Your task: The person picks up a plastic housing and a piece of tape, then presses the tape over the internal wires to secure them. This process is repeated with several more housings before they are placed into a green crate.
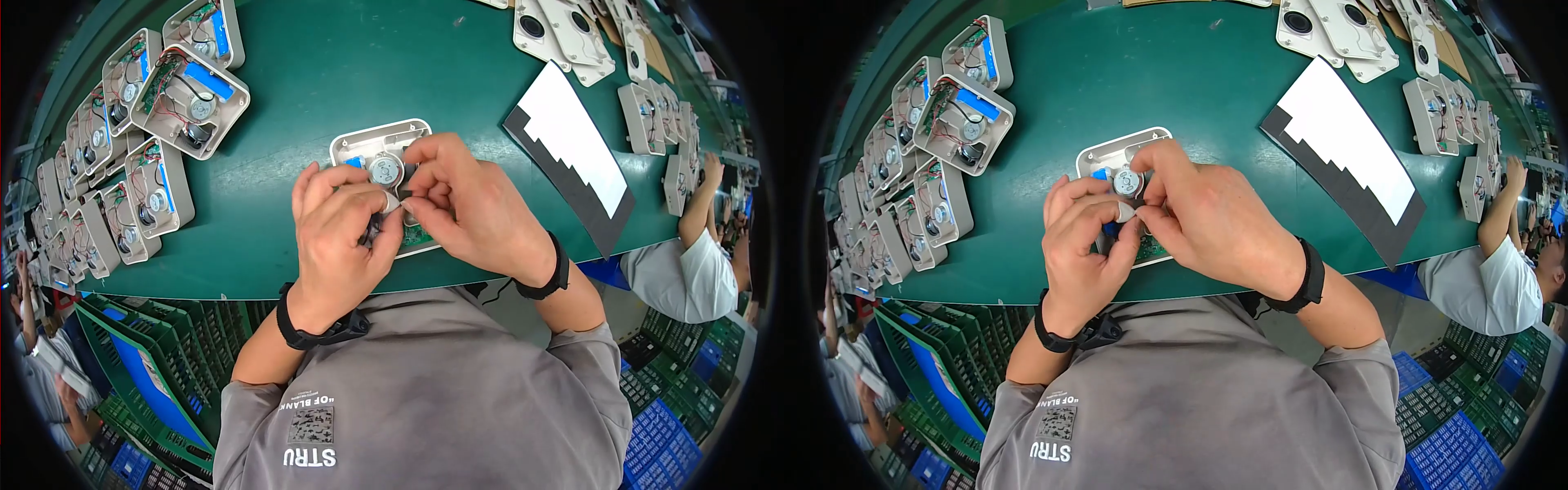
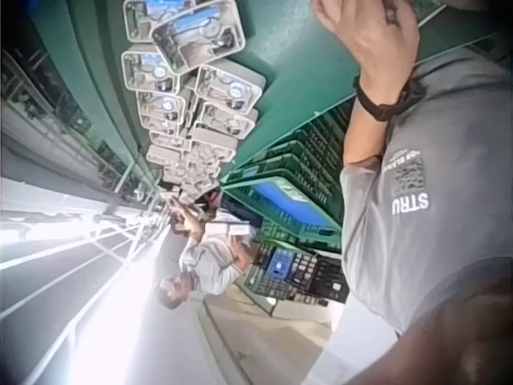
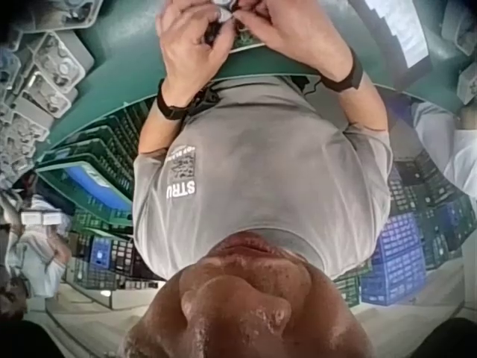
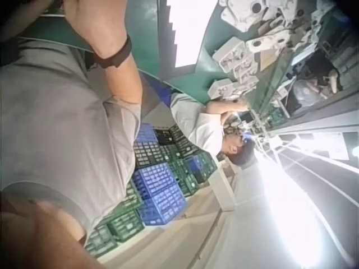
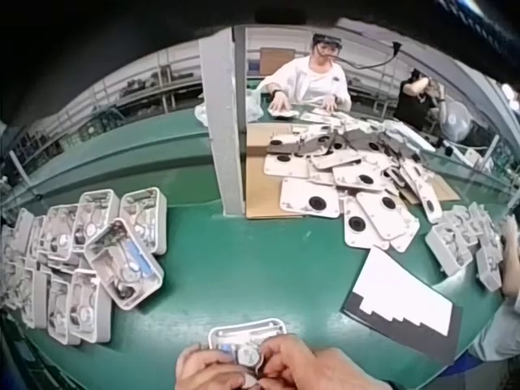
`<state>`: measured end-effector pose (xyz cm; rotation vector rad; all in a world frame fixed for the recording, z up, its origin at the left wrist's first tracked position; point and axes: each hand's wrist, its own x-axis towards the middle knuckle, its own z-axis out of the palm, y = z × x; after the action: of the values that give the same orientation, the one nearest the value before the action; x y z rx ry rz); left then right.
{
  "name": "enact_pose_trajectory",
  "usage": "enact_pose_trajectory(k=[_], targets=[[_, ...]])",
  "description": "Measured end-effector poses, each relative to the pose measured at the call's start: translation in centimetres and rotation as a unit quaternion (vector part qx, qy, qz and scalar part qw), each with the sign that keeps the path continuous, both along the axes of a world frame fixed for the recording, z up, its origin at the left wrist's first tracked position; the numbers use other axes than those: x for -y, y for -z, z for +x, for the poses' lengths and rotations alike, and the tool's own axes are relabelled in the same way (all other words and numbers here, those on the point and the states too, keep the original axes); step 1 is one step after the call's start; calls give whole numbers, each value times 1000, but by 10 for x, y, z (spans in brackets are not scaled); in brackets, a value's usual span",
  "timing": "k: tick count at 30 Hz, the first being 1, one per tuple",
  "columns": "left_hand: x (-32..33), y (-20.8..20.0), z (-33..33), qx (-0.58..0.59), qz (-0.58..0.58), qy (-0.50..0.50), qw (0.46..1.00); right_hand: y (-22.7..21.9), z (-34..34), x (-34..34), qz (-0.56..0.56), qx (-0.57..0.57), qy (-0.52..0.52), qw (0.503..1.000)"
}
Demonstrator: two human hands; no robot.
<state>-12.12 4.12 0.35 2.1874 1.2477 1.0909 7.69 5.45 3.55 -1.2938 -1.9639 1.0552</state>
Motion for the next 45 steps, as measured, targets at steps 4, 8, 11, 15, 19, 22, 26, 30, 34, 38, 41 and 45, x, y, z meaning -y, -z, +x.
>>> enact_pose_trajectory(k=[4, 8, 11, 15, 19, 22, 26, 30, 34, 38, 41, 45], targets=[[3, 3, 1, -9, 32, -16, 999, 3, -2, 2, -51, -95, 57, 993], [4, 7, 3, -7, 41, -33, 999, 2, 3, 5, 27, -27, 14, 999], [5, 6, 3, -18, 50, -37, 998, 4, 2, 7, 97, 3, 1, 995], [6, 4, 4, -24, 49, -36, 998, 2, 2, 8, 112, 44, -17, 993], [6, 5, 5, 1, 26, -33, 999, 2, 1, 9, 103, 36, -14, 994], [6, 7, 4, 3, 21, -13, 1000, 5, 0, 9, 103, 29, -8, 994], [7, 2, 5, 15, -25, -6, 1000, 6, 0, 8, 101, 6, -6, 995], [7, 1, 5, 17, -48, -18, 999, 6, 2, 5, 90, -11, -14, 996], [4, 2, 3, 16, -50, 5, 999, 8, 1, 7, 88, -15, -8, 996], [2, -6, 2, 33, -98, 17, 995, 15, 1, 9, 103, -35, 8, 994], [3, -9, 1, 26, -135, 17, 990, 17, 2, 9, 110, -46, 13, 993], [2, -8, 0, 29, -142, 9, 989, 16, 4, 10, 98, -56, 7, 994]])
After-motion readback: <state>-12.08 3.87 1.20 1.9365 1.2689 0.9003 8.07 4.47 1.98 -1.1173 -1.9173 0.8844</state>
